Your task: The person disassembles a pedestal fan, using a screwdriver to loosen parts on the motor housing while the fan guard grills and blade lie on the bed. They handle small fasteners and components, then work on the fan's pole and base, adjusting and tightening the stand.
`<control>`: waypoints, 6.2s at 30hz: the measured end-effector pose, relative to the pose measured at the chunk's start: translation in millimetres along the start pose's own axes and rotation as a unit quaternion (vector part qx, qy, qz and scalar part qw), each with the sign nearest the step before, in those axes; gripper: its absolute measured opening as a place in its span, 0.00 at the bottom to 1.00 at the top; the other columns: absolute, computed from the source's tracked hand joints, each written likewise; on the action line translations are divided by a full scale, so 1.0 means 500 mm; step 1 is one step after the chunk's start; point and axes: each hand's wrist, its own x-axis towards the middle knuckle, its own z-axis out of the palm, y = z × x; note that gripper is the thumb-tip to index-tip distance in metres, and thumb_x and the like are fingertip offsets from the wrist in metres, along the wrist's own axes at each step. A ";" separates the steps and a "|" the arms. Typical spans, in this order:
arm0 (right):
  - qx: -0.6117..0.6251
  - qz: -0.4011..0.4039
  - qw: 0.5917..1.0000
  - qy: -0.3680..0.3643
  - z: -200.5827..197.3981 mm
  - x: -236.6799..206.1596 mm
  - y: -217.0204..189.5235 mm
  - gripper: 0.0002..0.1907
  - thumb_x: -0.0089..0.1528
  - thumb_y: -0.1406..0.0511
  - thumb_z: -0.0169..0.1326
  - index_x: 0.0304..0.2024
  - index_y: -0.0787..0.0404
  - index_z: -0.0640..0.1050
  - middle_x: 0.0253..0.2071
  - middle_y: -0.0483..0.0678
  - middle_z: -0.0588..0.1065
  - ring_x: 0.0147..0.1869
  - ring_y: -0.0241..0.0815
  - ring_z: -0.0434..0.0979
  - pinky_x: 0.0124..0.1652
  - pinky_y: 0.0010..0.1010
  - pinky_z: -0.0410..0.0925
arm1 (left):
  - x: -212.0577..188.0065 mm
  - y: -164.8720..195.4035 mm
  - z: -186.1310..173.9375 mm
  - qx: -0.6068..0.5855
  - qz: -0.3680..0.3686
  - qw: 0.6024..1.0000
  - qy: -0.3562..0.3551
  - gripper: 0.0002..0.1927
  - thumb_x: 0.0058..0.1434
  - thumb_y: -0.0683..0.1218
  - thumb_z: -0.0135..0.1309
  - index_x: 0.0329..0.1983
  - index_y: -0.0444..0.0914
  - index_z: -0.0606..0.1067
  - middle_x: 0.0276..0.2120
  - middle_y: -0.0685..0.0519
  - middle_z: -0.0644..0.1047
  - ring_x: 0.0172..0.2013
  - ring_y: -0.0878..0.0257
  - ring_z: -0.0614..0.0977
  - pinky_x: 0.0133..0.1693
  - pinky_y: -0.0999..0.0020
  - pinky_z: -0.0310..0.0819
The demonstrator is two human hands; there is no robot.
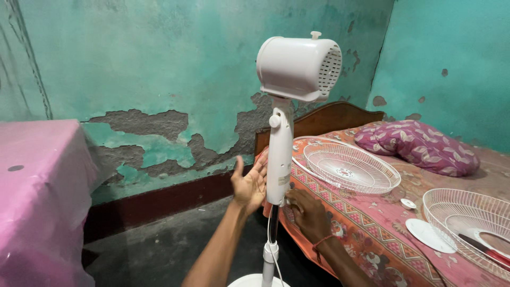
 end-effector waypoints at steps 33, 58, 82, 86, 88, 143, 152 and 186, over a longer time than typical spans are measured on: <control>0.156 0.175 0.971 0.040 0.023 -0.018 0.011 0.19 0.56 0.67 0.63 0.50 0.66 0.81 0.42 0.52 0.85 0.45 0.39 0.87 0.45 0.27 0.79 | -0.092 -0.079 -0.002 0.793 0.285 0.539 0.001 0.47 0.56 0.47 0.59 0.78 0.39 0.54 0.77 0.36 0.47 0.76 0.37 0.49 0.69 0.40 0.49; 0.028 0.021 0.997 0.063 0.007 -0.019 -0.006 0.19 0.63 0.56 0.57 0.42 0.67 0.79 0.32 0.52 0.80 0.34 0.46 0.84 0.31 0.32 0.75 | -0.086 -0.072 0.013 0.624 0.113 0.770 0.073 0.54 0.49 0.41 0.66 0.76 0.38 0.48 0.58 0.37 0.76 0.60 0.44 0.79 0.59 0.56 0.73; 0.000 -0.018 0.998 0.067 0.008 -0.028 0.012 0.16 0.60 0.60 0.59 0.44 0.67 0.79 0.33 0.56 0.79 0.34 0.50 0.81 0.34 0.38 0.72 | -0.083 -0.088 -0.012 0.692 0.044 0.715 0.085 0.62 0.44 0.37 0.70 0.74 0.45 0.42 0.57 0.35 0.74 0.58 0.36 0.76 0.51 0.47 0.73; -0.006 0.184 0.982 -0.045 0.012 -0.003 0.021 0.15 0.63 0.57 0.56 0.42 0.63 0.80 0.27 0.54 0.77 0.31 0.51 0.82 0.36 0.41 0.73 | -0.085 -0.101 -0.005 0.685 0.038 0.720 0.109 0.60 0.46 0.35 0.66 0.75 0.46 0.41 0.57 0.35 0.74 0.54 0.39 0.80 0.48 0.49 0.76; 0.163 0.342 0.920 -0.100 0.011 0.010 0.026 0.27 0.71 0.51 0.48 0.41 0.71 0.79 0.26 0.57 0.76 0.30 0.56 0.80 0.34 0.46 0.74 | -0.087 -0.102 -0.003 0.692 -0.010 0.712 0.121 0.59 0.48 0.36 0.65 0.76 0.48 0.42 0.51 0.38 0.77 0.50 0.42 0.83 0.47 0.50 0.77; 0.003 0.200 0.979 -0.031 0.005 0.000 0.020 0.13 0.68 0.57 0.57 0.38 0.61 0.80 0.28 0.52 0.78 0.31 0.49 0.82 0.34 0.35 0.70 | -0.083 -0.119 -0.012 0.705 -0.072 0.690 0.149 0.46 0.52 0.39 0.65 0.66 0.44 0.48 0.38 0.40 0.82 0.45 0.39 0.84 0.44 0.45 0.75; -0.059 -0.096 0.992 0.061 -0.019 -0.025 -0.007 0.20 0.63 0.54 0.56 0.45 0.66 0.78 0.38 0.59 0.78 0.40 0.62 0.80 0.39 0.47 0.70 | -0.088 -0.119 -0.006 0.707 -0.037 0.692 0.144 0.47 0.52 0.38 0.65 0.67 0.44 0.47 0.41 0.38 0.80 0.47 0.37 0.81 0.45 0.45 0.75; -0.175 0.079 0.976 -0.100 0.010 -0.002 0.016 0.20 0.67 0.51 0.57 0.45 0.63 0.76 0.40 0.55 0.77 0.47 0.56 0.78 0.51 0.49 0.67 | -0.079 -0.128 -0.037 0.709 -0.071 0.685 0.152 0.55 0.52 0.39 0.60 0.74 0.39 0.38 0.39 0.38 0.82 0.44 0.40 0.84 0.46 0.48 0.78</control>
